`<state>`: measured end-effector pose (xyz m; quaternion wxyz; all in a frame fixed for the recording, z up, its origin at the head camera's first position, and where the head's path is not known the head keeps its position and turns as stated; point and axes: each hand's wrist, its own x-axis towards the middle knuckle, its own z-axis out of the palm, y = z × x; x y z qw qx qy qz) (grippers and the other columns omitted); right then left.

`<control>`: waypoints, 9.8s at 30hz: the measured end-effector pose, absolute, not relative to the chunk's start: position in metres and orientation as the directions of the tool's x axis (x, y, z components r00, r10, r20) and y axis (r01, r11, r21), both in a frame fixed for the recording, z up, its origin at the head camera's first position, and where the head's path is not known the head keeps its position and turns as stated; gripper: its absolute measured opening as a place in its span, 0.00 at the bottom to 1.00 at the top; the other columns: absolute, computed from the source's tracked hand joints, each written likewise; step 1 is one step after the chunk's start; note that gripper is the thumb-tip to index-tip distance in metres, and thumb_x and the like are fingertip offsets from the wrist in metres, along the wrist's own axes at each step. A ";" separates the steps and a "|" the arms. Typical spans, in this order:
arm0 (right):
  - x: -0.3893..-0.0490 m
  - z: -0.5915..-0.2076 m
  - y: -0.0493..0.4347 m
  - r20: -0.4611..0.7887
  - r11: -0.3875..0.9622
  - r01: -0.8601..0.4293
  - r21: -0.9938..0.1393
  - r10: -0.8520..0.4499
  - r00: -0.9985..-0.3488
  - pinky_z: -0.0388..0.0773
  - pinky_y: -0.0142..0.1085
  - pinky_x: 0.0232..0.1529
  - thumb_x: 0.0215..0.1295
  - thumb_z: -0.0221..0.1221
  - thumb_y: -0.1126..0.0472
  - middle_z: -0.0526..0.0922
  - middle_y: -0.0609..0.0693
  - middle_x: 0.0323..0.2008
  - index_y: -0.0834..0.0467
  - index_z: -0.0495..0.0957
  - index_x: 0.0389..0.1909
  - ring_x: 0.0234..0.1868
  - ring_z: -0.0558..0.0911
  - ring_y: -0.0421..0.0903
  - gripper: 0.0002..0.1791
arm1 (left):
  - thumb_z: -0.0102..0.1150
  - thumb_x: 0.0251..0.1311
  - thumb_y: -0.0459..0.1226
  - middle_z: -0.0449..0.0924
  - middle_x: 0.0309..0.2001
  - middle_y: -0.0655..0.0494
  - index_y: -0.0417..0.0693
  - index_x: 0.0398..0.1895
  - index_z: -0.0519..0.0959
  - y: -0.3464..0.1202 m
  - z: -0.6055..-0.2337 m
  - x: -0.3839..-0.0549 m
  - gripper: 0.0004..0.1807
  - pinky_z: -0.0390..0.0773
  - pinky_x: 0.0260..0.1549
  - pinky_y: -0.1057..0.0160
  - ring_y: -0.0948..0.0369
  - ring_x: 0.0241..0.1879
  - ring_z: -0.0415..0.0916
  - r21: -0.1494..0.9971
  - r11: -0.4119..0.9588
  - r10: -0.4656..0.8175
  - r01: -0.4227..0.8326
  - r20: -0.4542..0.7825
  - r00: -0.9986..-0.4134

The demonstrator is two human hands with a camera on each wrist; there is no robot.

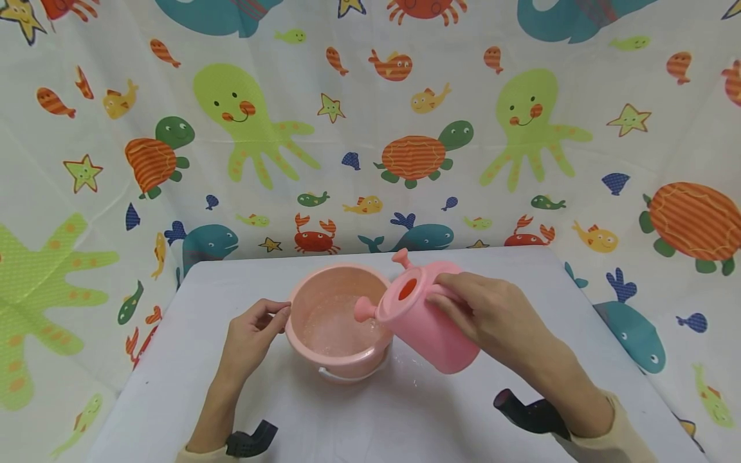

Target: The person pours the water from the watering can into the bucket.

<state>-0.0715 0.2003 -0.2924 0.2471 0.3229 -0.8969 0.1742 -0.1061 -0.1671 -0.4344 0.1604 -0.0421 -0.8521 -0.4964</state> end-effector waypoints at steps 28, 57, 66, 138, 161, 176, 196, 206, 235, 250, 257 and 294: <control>-0.072 -0.288 0.197 0.537 0.733 -0.668 -0.129 -0.514 -0.669 0.86 0.38 0.33 0.46 0.76 0.64 0.88 0.45 0.36 0.54 0.85 0.49 0.32 0.84 0.41 0.25 | 0.61 0.67 0.47 0.89 0.36 0.57 0.51 0.44 0.86 -0.168 -0.436 -0.107 0.12 0.76 0.27 0.69 0.63 0.31 0.77 0.836 0.498 -0.090 0.228 0.311 -0.946; -0.073 -0.283 0.193 0.499 0.739 -0.656 -0.153 -0.515 -0.697 0.86 0.39 0.33 0.47 0.76 0.64 0.88 0.45 0.36 0.53 0.85 0.47 0.33 0.85 0.42 0.23 | 0.62 0.67 0.47 0.89 0.38 0.57 0.52 0.44 0.86 -0.168 -0.434 -0.106 0.12 0.77 0.28 0.69 0.62 0.32 0.77 0.837 0.504 -0.093 0.211 0.296 -0.951; -0.073 -0.281 0.192 0.486 0.749 -0.646 -0.148 -0.513 -0.707 0.86 0.38 0.33 0.49 0.75 0.62 0.87 0.43 0.35 0.51 0.85 0.46 0.32 0.84 0.39 0.21 | 0.62 0.67 0.48 0.89 0.38 0.58 0.52 0.44 0.86 -0.168 -0.433 -0.106 0.12 0.78 0.29 0.69 0.61 0.32 0.78 0.841 0.500 -0.093 0.205 0.287 -0.953; -0.077 -0.273 0.188 0.428 0.768 -0.618 -0.169 -0.507 -0.748 0.85 0.35 0.32 0.52 0.74 0.61 0.86 0.43 0.33 0.51 0.85 0.46 0.31 0.82 0.38 0.18 | 0.61 0.67 0.47 0.89 0.38 0.56 0.51 0.44 0.86 -0.168 -0.433 -0.106 0.12 0.77 0.28 0.69 0.62 0.32 0.77 0.835 0.508 -0.090 0.210 0.294 -0.952; -0.078 -0.271 0.186 0.428 0.752 -0.637 -0.171 -0.525 -0.735 0.85 0.35 0.32 0.52 0.74 0.61 0.87 0.44 0.34 0.52 0.85 0.46 0.32 0.82 0.38 0.19 | 0.62 0.67 0.46 0.89 0.39 0.56 0.51 0.45 0.86 -0.168 -0.433 -0.106 0.11 0.76 0.28 0.69 0.63 0.32 0.78 0.843 0.495 -0.087 0.211 0.290 -0.953; -0.082 -0.267 0.185 0.393 0.762 -0.619 -0.192 -0.518 -0.760 0.86 0.38 0.33 0.53 0.74 0.61 0.88 0.45 0.35 0.53 0.85 0.48 0.33 0.83 0.40 0.19 | 0.61 0.68 0.46 0.89 0.38 0.57 0.51 0.45 0.86 -0.169 -0.434 -0.106 0.11 0.76 0.28 0.69 0.64 0.31 0.77 0.842 0.492 -0.085 0.223 0.301 -0.950; -0.085 -0.265 0.183 0.387 0.751 -0.634 -0.184 -0.538 -0.749 0.83 0.31 0.32 0.54 0.73 0.59 0.87 0.42 0.34 0.50 0.85 0.47 0.32 0.81 0.37 0.17 | 0.61 0.68 0.46 0.89 0.38 0.57 0.51 0.45 0.86 -0.170 -0.435 -0.107 0.12 0.76 0.28 0.69 0.63 0.32 0.77 0.844 0.485 -0.075 0.227 0.299 -0.951; -0.086 -0.263 0.182 0.381 0.746 -0.641 -0.180 -0.547 -0.745 0.83 0.31 0.33 0.54 0.73 0.58 0.86 0.41 0.34 0.49 0.85 0.47 0.32 0.81 0.36 0.18 | 0.61 0.68 0.47 0.89 0.39 0.57 0.51 0.46 0.85 -0.170 -0.435 -0.107 0.12 0.76 0.28 0.69 0.63 0.32 0.77 0.843 0.491 -0.074 0.223 0.295 -0.953; -0.089 -0.262 0.180 0.429 0.704 -0.699 -0.126 -0.597 -0.678 0.81 0.29 0.30 0.51 0.75 0.60 0.83 0.38 0.29 0.48 0.84 0.41 0.29 0.77 0.32 0.15 | 0.61 0.67 0.48 0.89 0.39 0.57 0.52 0.46 0.86 -0.169 -0.435 -0.107 0.13 0.76 0.27 0.69 0.62 0.32 0.77 0.841 0.503 -0.088 0.200 0.280 -0.956; -0.090 -0.260 0.180 0.424 0.696 -0.710 -0.110 -0.613 -0.667 0.81 0.28 0.30 0.50 0.75 0.60 0.83 0.39 0.29 0.49 0.83 0.39 0.29 0.78 0.33 0.15 | 0.62 0.67 0.48 0.89 0.39 0.57 0.52 0.46 0.85 -0.169 -0.434 -0.107 0.13 0.76 0.27 0.68 0.61 0.32 0.77 0.845 0.496 -0.086 0.197 0.273 -0.958; -0.089 -0.258 0.178 0.388 0.715 -0.687 -0.134 -0.600 -0.700 0.82 0.30 0.31 0.53 0.74 0.60 0.84 0.40 0.30 0.49 0.83 0.40 0.29 0.79 0.34 0.14 | 0.61 0.67 0.48 0.89 0.39 0.57 0.52 0.45 0.85 -0.169 -0.433 -0.106 0.13 0.76 0.27 0.68 0.61 0.32 0.77 0.845 0.496 -0.085 0.197 0.273 -0.958; -0.089 -0.254 0.174 0.327 0.741 -0.657 -0.141 -0.591 -0.737 0.81 0.29 0.31 0.55 0.73 0.59 0.85 0.40 0.30 0.50 0.84 0.43 0.29 0.79 0.35 0.14 | 0.62 0.67 0.46 0.89 0.39 0.57 0.52 0.45 0.86 -0.168 -0.434 -0.106 0.11 0.76 0.28 0.69 0.62 0.32 0.78 0.842 0.501 -0.089 0.201 0.281 -0.956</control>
